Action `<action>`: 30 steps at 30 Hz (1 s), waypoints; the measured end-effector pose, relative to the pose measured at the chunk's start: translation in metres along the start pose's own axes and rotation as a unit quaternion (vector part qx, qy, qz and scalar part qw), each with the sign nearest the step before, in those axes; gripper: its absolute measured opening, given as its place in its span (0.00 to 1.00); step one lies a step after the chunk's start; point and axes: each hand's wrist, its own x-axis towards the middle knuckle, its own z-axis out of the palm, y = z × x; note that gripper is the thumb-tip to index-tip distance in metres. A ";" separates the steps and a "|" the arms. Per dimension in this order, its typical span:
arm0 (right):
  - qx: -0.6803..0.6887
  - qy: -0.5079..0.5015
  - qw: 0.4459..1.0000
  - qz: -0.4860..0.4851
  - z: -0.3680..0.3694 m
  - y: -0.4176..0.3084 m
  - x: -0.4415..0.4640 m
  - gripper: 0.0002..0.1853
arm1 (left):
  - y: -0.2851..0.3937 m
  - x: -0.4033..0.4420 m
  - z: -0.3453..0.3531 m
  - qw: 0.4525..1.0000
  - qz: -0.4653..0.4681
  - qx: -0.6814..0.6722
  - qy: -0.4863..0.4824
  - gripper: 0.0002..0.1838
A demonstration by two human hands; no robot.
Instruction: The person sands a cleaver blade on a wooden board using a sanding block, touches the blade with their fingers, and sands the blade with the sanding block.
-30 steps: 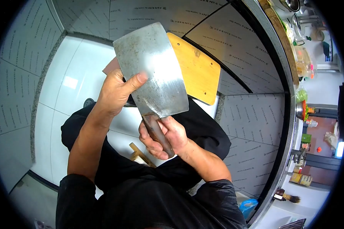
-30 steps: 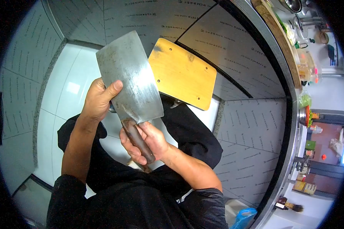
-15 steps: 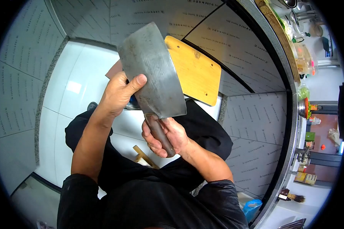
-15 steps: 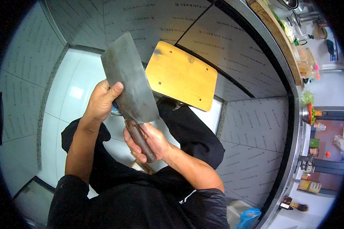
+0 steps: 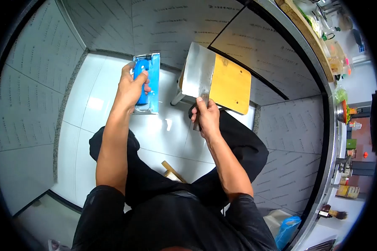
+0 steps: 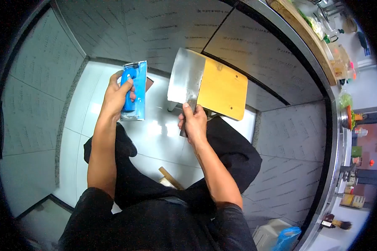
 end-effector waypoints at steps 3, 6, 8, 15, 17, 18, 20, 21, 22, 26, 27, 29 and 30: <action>0.021 0.074 0.996 -0.035 0.016 0.036 0.015 0.13 | 0.000 0.007 -0.007 0.999 -0.011 -0.029 0.021 0.34; 0.001 0.104 0.994 -0.024 0.022 0.053 0.025 0.12 | -0.003 0.008 -0.011 0.999 -0.019 -0.035 0.029 0.33; -0.013 0.105 0.994 -0.014 0.021 0.053 0.031 0.13 | -0.001 0.008 -0.011 0.998 -0.010 -0.039 0.040 0.29; 0.006 0.088 0.996 0.016 0.024 0.057 0.047 0.14 | 0.002 0.006 -0.003 1.000 -0.007 -0.019 -0.003 0.27; -0.028 0.090 0.995 0.020 0.024 0.060 0.052 0.15 | -0.002 0.007 -0.002 1.000 -0.004 -0.015 -0.004 0.27; -0.024 0.091 0.995 0.022 0.024 0.059 0.053 0.15 | -0.003 0.008 -0.001 1.000 -0.001 -0.014 -0.005 0.28; -0.036 0.074 0.996 0.040 0.022 0.056 0.056 0.16 | -0.004 0.008 -0.001 1.000 0.003 -0.011 -0.012 0.28; -0.032 0.074 0.996 0.042 0.019 0.056 0.059 0.16 | -0.004 0.009 0.000 1.000 0.006 -0.011 -0.016 0.29; -0.012 0.054 0.997 0.046 0.017 0.057 0.061 0.17 | -0.004 0.009 0.000 1.000 0.005 -0.007 -0.017 0.29; -0.004 0.030 0.998 0.057 0.014 0.057 0.064 0.20 | -0.003 0.008 0.004 0.999 0.005 0.020 -0.042 0.28; 0.001 0.031 0.998 0.059 0.014 0.058 0.066 0.20 | -0.003 0.007 0.006 0.998 0.001 0.044 -0.048 0.28; 0.051 0.022 0.996 0.068 0.014 0.061 0.070 0.21 | -0.005 0.007 0.009 0.996 0.002 0.073 -0.050 0.28; 0.057 0.023 0.996 0.070 0.013 0.062 0.072 0.21 | -0.005 0.007 0.011 0.994 0.004 0.095 -0.050 0.28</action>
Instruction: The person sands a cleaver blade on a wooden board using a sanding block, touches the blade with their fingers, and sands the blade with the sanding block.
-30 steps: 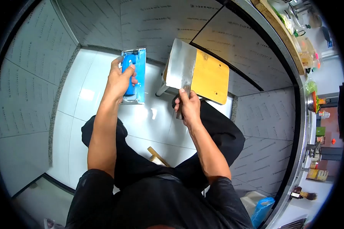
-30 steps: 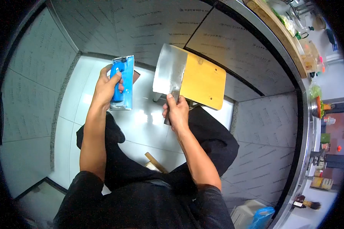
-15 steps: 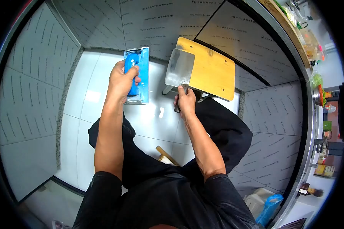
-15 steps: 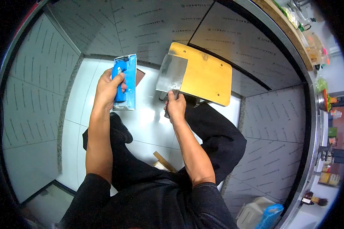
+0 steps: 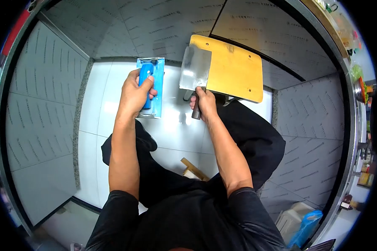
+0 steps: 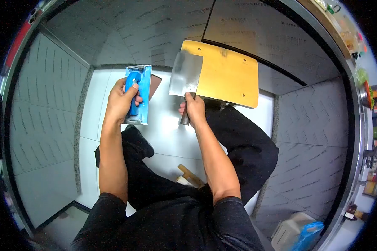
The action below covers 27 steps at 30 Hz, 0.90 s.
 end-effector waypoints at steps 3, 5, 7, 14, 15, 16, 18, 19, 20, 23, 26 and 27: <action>-0.004 -0.027 1.000 0.005 -0.003 -0.001 0.001 0.23 | 0.003 -0.003 0.010 1.000 0.000 0.026 0.010 0.31; -0.031 -0.031 0.999 0.000 -0.004 -0.005 -0.005 0.23 | 0.002 -0.001 0.015 0.998 0.000 0.056 0.012 0.31; -0.058 -0.036 0.998 -0.005 -0.005 -0.006 -0.006 0.23 | 0.001 0.001 0.020 0.996 0.001 0.084 0.015 0.31; -0.052 0.003 0.999 -0.016 0.001 -0.003 -0.005 0.22 | -0.007 0.028 0.044 0.987 0.024 0.159 0.009 0.33; -0.051 0.009 0.999 -0.015 0.001 -0.003 -0.005 0.22 | -0.005 0.031 0.050 0.989 0.027 0.148 0.004 0.33; -0.047 0.007 0.999 -0.013 0.002 -0.004 -0.005 0.22 | -0.002 0.034 0.055 0.990 0.031 0.137 -0.002 0.32; -0.034 0.010 0.999 -0.001 0.003 -0.005 -0.005 0.22 | -0.002 0.045 0.067 0.989 0.037 0.140 0.003 0.31; -0.031 0.008 0.999 -0.002 0.005 -0.006 -0.004 0.22 | -0.002 0.052 0.071 0.990 0.035 0.133 -0.013 0.30; -0.035 0.015 0.999 0.007 0.005 -0.006 -0.005 0.22 | -0.004 0.058 0.075 0.991 0.032 0.127 -0.028 0.30; -0.046 0.027 0.998 0.015 0.007 -0.008 -0.006 0.21 | -0.011 0.073 0.086 0.990 0.033 0.130 -0.036 0.29; -0.062 0.026 0.998 0.007 0.006 -0.008 -0.007 0.21 | -0.027 0.090 0.099 0.987 0.043 0.152 -0.033 0.29; -0.073 0.033 0.997 0.000 0.007 -0.008 -0.007 0.22 | -0.030 0.093 0.105 0.987 0.037 0.153 -0.032 0.27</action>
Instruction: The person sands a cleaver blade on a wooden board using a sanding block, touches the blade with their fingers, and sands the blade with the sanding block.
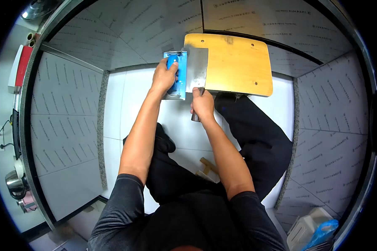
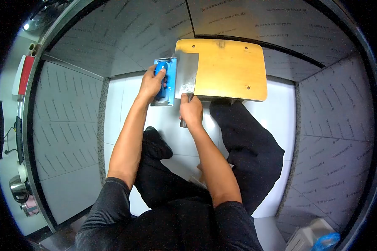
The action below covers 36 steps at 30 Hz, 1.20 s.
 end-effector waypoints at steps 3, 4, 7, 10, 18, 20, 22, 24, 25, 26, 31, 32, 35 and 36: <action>-0.013 0.000 1.000 0.007 -0.002 -0.002 -0.002 0.22 | -0.014 0.015 0.015 1.000 -0.002 0.006 -0.011 0.24; -0.017 -0.007 1.000 0.019 -0.003 -0.004 -0.002 0.22 | -0.022 0.027 0.018 0.995 0.042 0.092 0.019 0.25; 0.021 -0.027 0.999 0.022 -0.005 0.001 0.003 0.21 | 0.011 0.014 0.020 0.971 0.043 0.236 0.017 0.31; 0.124 -0.090 0.988 0.014 -0.009 0.017 0.010 0.19 | 0.032 0.004 0.021 0.936 0.020 0.350 0.022 0.30; 0.223 -0.154 0.963 -0.008 -0.011 0.031 0.004 0.22 | 0.007 0.026 0.027 0.956 0.030 0.286 0.056 0.29; 0.193 -0.140 0.971 0.001 -0.012 0.030 0.003 0.26 | 0.003 0.026 0.013 0.997 -0.052 0.030 0.041 0.23; 0.187 -0.135 0.973 -0.007 -0.011 0.031 0.005 0.27 | 0.006 0.013 -0.014 0.916 -0.156 -0.369 0.004 0.14; 0.182 -0.120 0.976 -0.005 -0.008 0.034 0.007 0.27 | -0.010 -0.004 -0.047 0.836 -0.150 -0.521 -0.085 0.16; 0.182 -0.120 0.976 -0.003 -0.008 0.034 0.006 0.27 | 0.005 -0.027 -0.053 0.819 -0.142 -0.552 -0.071 0.17; 0.189 -0.121 0.975 -0.002 -0.007 0.035 0.010 0.26 | 0.020 -0.051 -0.060 0.800 -0.133 -0.582 -0.058 0.19; 0.240 -0.168 0.956 0.000 -0.011 0.034 0.009 0.20 | 0.010 -0.107 -0.077 0.869 0.051 -0.490 0.037 0.23; 0.247 -0.173 0.954 -0.003 -0.013 0.033 0.007 0.17 | 0.011 -0.115 -0.078 0.887 0.092 -0.447 0.067 0.22; 0.217 -0.148 0.964 -0.042 -0.010 0.033 0.008 0.12 | 0.011 -0.116 -0.088 0.783 0.096 -0.612 -0.053 0.22; 0.216 -0.141 0.965 -0.050 -0.011 0.028 0.003 0.12 | 0.012 -0.115 -0.092 0.740 0.094 -0.660 -0.095 0.22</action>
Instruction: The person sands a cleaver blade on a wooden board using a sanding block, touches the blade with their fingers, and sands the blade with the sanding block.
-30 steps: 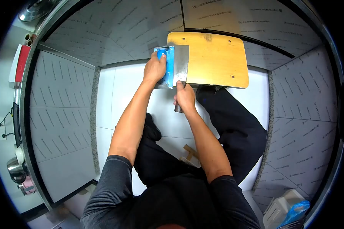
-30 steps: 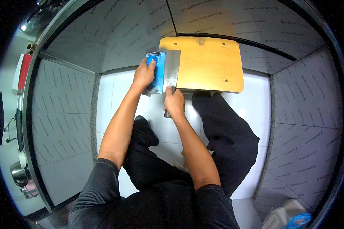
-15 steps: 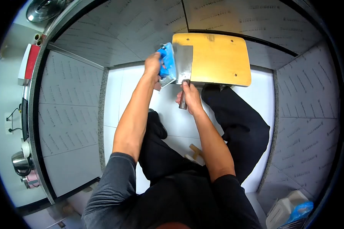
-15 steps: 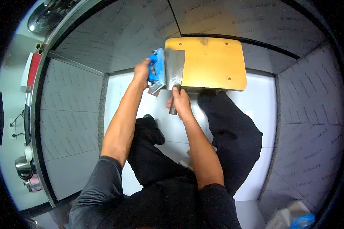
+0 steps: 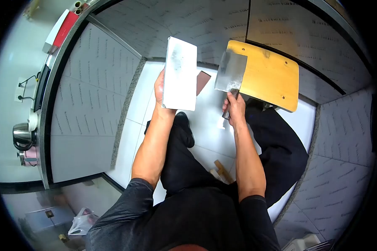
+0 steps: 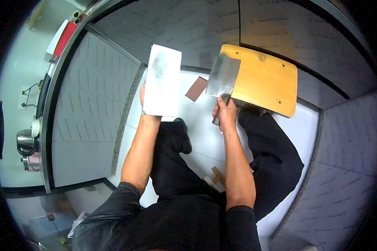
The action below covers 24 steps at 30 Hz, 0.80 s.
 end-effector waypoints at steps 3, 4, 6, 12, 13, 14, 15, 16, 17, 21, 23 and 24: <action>-0.202 0.050 0.974 -0.088 0.018 -0.014 -0.015 0.11 | 0.009 0.013 0.001 0.976 -0.012 0.075 0.202 0.15; -0.260 0.081 0.954 -0.122 0.030 -0.031 -0.030 0.13 | 0.011 0.014 -0.007 0.974 -0.005 0.117 0.194 0.13; -0.410 0.105 0.874 -0.239 0.027 -0.015 -0.024 0.20 | 0.009 0.016 -0.011 0.953 0.028 0.206 0.222 0.10; -0.492 -0.011 0.840 -0.229 0.081 -0.050 -0.101 0.16 | -0.024 0.013 -0.042 0.921 0.051 0.327 0.203 0.11; -0.483 -0.040 0.836 -0.256 0.083 -0.050 -0.105 0.13 | -0.030 0.011 -0.037 0.919 0.035 0.342 0.194 0.11; -0.483 -0.033 0.833 -0.269 0.079 -0.047 -0.098 0.13 | -0.024 0.014 -0.051 0.924 0.045 0.322 0.202 0.12; -0.487 -0.031 0.830 -0.271 0.079 -0.045 -0.098 0.13 | -0.018 0.017 -0.055 0.929 0.055 0.298 0.211 0.12; -0.478 -0.025 0.833 -0.279 0.081 -0.041 -0.096 0.13 | -0.016 0.018 -0.060 0.931 0.054 0.289 0.217 0.12; -0.473 -0.019 0.831 -0.293 0.079 -0.042 -0.093 0.13 | -0.018 0.023 -0.062 0.935 0.058 0.274 0.219 0.13; -0.469 -0.032 0.837 -0.278 0.078 -0.052 -0.094 0.14 | -0.023 0.015 -0.039 0.937 0.041 0.287 0.196 0.13; -0.474 -0.032 0.839 -0.264 0.077 -0.052 -0.092 0.15 | -0.018 0.022 -0.046 0.936 0.080 0.281 0.197 0.12; -0.469 -0.012 0.838 -0.277 0.079 -0.049 -0.089 0.15 | -0.019 0.023 -0.041 0.930 0.047 0.310 0.191 0.11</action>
